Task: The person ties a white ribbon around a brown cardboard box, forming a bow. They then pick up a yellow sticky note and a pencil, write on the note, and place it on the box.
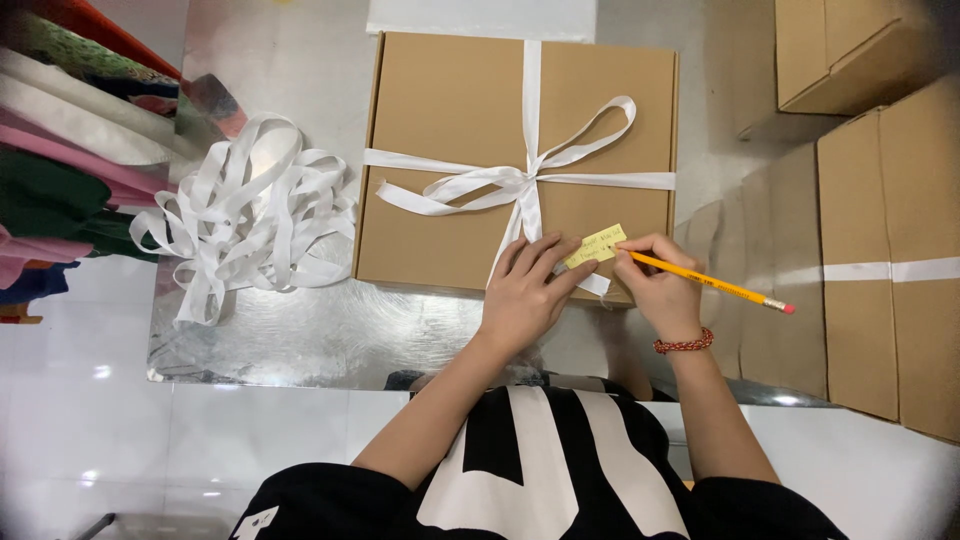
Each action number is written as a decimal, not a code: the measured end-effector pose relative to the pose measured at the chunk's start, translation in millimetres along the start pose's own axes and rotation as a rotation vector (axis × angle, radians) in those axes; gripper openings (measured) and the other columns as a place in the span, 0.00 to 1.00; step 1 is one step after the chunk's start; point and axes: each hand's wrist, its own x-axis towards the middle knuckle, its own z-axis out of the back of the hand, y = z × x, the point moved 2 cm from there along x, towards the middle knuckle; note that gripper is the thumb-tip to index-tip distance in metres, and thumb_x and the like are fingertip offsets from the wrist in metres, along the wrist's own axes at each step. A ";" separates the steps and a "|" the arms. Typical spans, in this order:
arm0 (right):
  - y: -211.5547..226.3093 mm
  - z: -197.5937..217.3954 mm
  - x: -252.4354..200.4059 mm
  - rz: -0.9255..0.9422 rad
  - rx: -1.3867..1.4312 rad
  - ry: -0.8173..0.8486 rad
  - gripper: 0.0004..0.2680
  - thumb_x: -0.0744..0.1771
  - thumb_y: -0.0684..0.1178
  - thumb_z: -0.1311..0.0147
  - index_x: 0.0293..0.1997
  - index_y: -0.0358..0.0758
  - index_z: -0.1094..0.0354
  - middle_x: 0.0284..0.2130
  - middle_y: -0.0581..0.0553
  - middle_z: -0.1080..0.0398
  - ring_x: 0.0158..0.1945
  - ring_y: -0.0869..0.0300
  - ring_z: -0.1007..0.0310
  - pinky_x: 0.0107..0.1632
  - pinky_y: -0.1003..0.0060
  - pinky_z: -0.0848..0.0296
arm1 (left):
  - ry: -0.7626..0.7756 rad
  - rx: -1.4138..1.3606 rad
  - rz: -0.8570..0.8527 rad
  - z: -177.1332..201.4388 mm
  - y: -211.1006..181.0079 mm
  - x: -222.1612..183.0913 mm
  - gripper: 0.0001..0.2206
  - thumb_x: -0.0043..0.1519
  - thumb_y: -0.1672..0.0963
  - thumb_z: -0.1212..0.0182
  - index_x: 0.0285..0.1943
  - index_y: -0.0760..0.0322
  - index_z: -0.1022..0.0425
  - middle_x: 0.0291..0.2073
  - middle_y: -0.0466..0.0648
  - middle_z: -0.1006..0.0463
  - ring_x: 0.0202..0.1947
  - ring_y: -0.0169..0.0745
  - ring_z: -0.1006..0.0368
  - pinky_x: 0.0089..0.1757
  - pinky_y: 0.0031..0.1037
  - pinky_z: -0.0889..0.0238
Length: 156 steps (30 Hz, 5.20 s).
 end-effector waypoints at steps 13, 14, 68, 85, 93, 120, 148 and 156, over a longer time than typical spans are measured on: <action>-14.8 -2.2 1.0 -0.037 0.001 -0.027 0.03 0.66 0.35 0.38 0.41 0.32 0.20 0.29 0.33 0.24 0.33 0.58 0.29 0.33 0.63 0.28 | -0.005 -0.012 0.006 -2.3 0.0 -0.4 0.09 0.71 0.52 0.44 0.55 0.40 0.18 0.60 0.39 0.22 0.65 0.43 0.28 0.65 0.46 0.43; -18.4 -2.1 1.2 -0.030 -0.004 -0.022 0.04 0.66 0.35 0.38 0.41 0.32 0.20 0.29 0.33 0.24 0.32 0.58 0.29 0.33 0.64 0.28 | -0.007 -0.010 0.004 -1.9 -0.4 -0.2 0.09 0.71 0.52 0.44 0.55 0.39 0.18 0.60 0.39 0.22 0.65 0.43 0.28 0.65 0.46 0.42; -12.2 -0.8 3.0 -0.130 0.006 -0.034 0.04 0.67 0.36 0.38 0.44 0.34 0.20 0.31 0.34 0.23 0.33 0.59 0.27 0.35 0.62 0.27 | 0.059 -0.019 0.008 -3.0 1.7 -2.9 0.10 0.71 0.52 0.44 0.57 0.39 0.20 0.61 0.39 0.24 0.68 0.41 0.31 0.67 0.46 0.44; 94.6 -10.0 6.3 0.198 0.008 0.026 0.11 0.74 0.38 0.47 0.64 0.27 0.31 0.51 0.30 0.22 0.49 0.49 0.20 0.54 0.55 0.24 | 0.072 -0.531 0.305 50.6 3.1 19.7 0.13 0.72 0.58 0.45 0.63 0.47 0.21 0.63 0.44 0.23 0.68 0.49 0.29 0.66 0.46 0.39; 142.6 -80.1 29.0 0.389 -0.116 0.070 0.13 0.71 0.39 0.47 0.64 0.41 0.24 0.55 0.48 0.20 0.36 0.69 0.27 0.43 0.70 0.27 | 0.294 -0.984 1.021 149.1 36.4 22.5 0.14 0.70 0.52 0.43 0.60 0.56 0.17 0.34 0.35 0.16 0.21 0.21 0.32 0.33 0.15 0.36; 235.9 -403.0 74.9 -0.324 0.293 0.155 0.15 0.69 0.43 0.43 0.64 0.50 0.24 0.42 0.38 0.17 0.43 0.55 0.16 0.43 0.64 0.18 | -0.087 -0.810 1.146 280.6 447.9 -73.6 0.09 0.65 0.55 0.29 0.48 0.67 0.14 0.30 0.52 0.15 0.27 0.32 0.30 0.28 0.20 0.34; 137.9 -504.4 176.6 -0.454 -0.569 0.512 0.34 0.66 0.74 0.55 0.82 0.73 0.70 0.82 0.53 0.92 0.83 0.54 1.02 0.76 0.45 0.91 | -0.062 -0.446 0.909 111.0 722.6 131.0 0.06 0.65 0.53 0.35 0.41 0.53 0.15 0.42 0.41 0.16 0.45 0.38 0.26 0.50 0.34 0.35; 140.1 -501.3 177.2 -0.456 -0.495 0.513 0.31 0.67 0.74 0.61 0.81 0.73 0.67 0.82 0.56 0.92 0.82 0.56 1.04 0.76 0.46 0.94 | -0.019 -0.449 0.970 116.3 711.1 126.9 0.08 0.64 0.55 0.32 0.52 0.47 0.16 0.53 0.43 0.32 0.53 0.36 0.26 0.58 0.29 0.34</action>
